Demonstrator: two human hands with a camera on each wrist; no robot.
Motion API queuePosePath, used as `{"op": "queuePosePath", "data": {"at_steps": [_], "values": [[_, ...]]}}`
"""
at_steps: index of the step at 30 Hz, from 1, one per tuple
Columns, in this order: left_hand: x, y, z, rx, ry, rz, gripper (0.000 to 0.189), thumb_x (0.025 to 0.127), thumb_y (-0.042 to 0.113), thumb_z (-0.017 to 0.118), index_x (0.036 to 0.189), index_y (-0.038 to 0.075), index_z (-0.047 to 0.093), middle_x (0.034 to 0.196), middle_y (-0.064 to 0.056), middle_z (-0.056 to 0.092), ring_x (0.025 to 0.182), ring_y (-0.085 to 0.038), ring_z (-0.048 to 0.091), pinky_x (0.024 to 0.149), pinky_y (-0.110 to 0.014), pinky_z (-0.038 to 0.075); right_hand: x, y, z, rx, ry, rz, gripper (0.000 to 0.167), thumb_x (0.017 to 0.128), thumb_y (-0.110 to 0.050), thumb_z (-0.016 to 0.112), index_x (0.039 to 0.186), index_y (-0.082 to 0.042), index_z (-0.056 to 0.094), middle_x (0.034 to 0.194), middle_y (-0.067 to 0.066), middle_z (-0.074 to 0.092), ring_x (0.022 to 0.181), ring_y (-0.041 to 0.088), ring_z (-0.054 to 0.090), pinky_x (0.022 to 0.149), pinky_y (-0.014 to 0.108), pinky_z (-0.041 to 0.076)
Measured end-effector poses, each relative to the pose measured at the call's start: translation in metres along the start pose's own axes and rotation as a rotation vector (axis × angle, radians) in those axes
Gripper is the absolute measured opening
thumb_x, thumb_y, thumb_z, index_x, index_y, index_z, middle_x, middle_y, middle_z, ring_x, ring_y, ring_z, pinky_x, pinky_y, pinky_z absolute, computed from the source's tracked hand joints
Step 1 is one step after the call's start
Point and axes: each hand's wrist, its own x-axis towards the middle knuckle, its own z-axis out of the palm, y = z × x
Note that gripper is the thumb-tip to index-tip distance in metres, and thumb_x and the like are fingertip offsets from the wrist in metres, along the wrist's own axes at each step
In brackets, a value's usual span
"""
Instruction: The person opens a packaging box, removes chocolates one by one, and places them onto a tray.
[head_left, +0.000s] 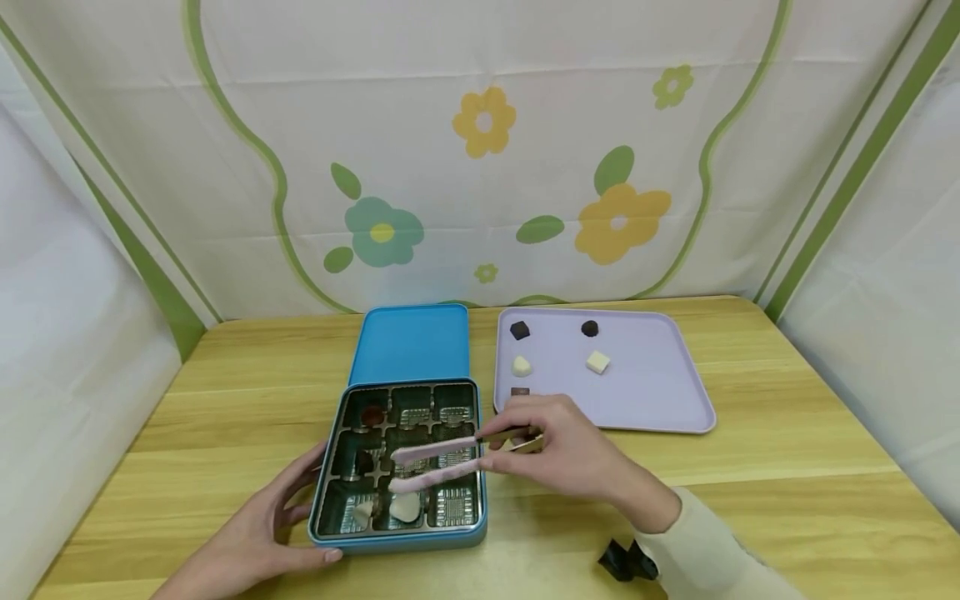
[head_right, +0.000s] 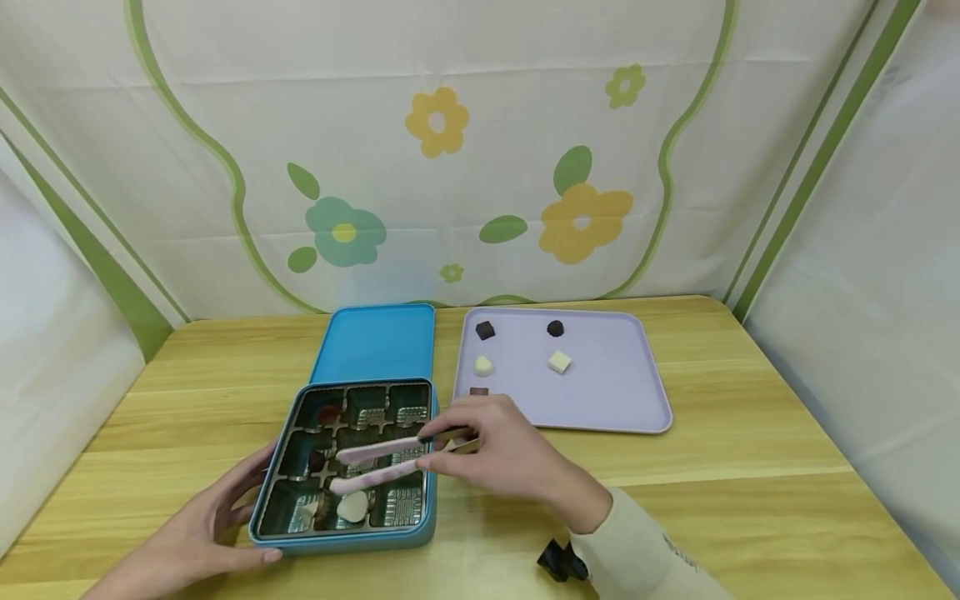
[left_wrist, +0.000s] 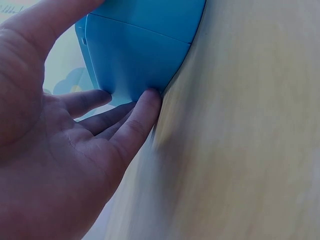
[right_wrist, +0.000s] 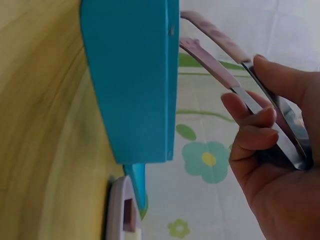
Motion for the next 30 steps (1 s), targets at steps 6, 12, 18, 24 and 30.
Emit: {"op": "queuePosePath", "data": {"at_steps": [6, 12, 18, 24, 30], "values": [[0.0, 0.001, 0.001, 0.012, 0.015, -0.005, 0.119, 0.089, 0.015, 0.088, 0.175, 0.021, 0.006, 0.178, -0.027, 0.012, 0.149, -0.055, 0.044, 0.097, -0.023, 0.058, 0.014, -0.012, 0.005, -0.101, -0.166, -0.093, 0.02, 0.093, -0.021, 0.086, 0.111, -0.012, 0.083, 0.096, -0.001, 0.076, 0.077, -0.004, 0.054, 0.067, 0.018, 0.054], [0.001, 0.002, 0.002, 0.022, 0.028, -0.007, 0.119, 0.088, 0.015, 0.09, 0.175, 0.022, 0.009, 0.179, -0.025, 0.012, 0.15, -0.053, 0.044, 0.098, -0.022, 0.057, 0.029, -0.027, 0.004, -0.259, -0.283, -0.067, 0.022, 0.095, -0.028, 0.084, 0.111, -0.014, 0.084, 0.095, -0.005, 0.074, 0.073, -0.003, 0.048, 0.07, 0.017, 0.044], [0.0, 0.003, 0.002, 0.011, 0.029, -0.011, 0.119, 0.088, 0.014, 0.09, 0.175, 0.022, 0.009, 0.179, -0.024, 0.011, 0.151, -0.054, 0.041, 0.098, -0.021, 0.057, 0.041, -0.044, 0.005, -0.342, -0.361, -0.035, 0.021, 0.096, -0.028, 0.084, 0.111, -0.013, 0.084, 0.101, -0.005, 0.077, 0.077, -0.002, 0.057, 0.069, 0.015, 0.048], [0.0, 0.001, 0.003, 0.003, 0.01, 0.012, 0.118, 0.089, 0.013, 0.088, 0.175, 0.019, 0.007, 0.178, -0.028, 0.009, 0.146, -0.055, 0.048, 0.098, -0.024, 0.058, 0.049, -0.055, 0.014, -0.377, -0.41, -0.013, 0.02, 0.094, -0.024, 0.085, 0.11, -0.012, 0.084, 0.105, -0.002, 0.079, 0.079, -0.003, 0.06, 0.069, 0.013, 0.05], [-0.001, 0.001, 0.003, 0.005, 0.013, 0.014, 0.119, 0.089, 0.013, 0.088, 0.175, 0.019, 0.006, 0.178, -0.029, 0.008, 0.146, -0.056, 0.047, 0.098, -0.025, 0.059, 0.052, -0.054, 0.021, -0.38, -0.407, -0.002, 0.014, 0.096, -0.02, 0.083, 0.107, -0.012, 0.084, 0.104, -0.001, 0.079, 0.075, -0.004, 0.059, 0.069, 0.013, 0.051]]}}
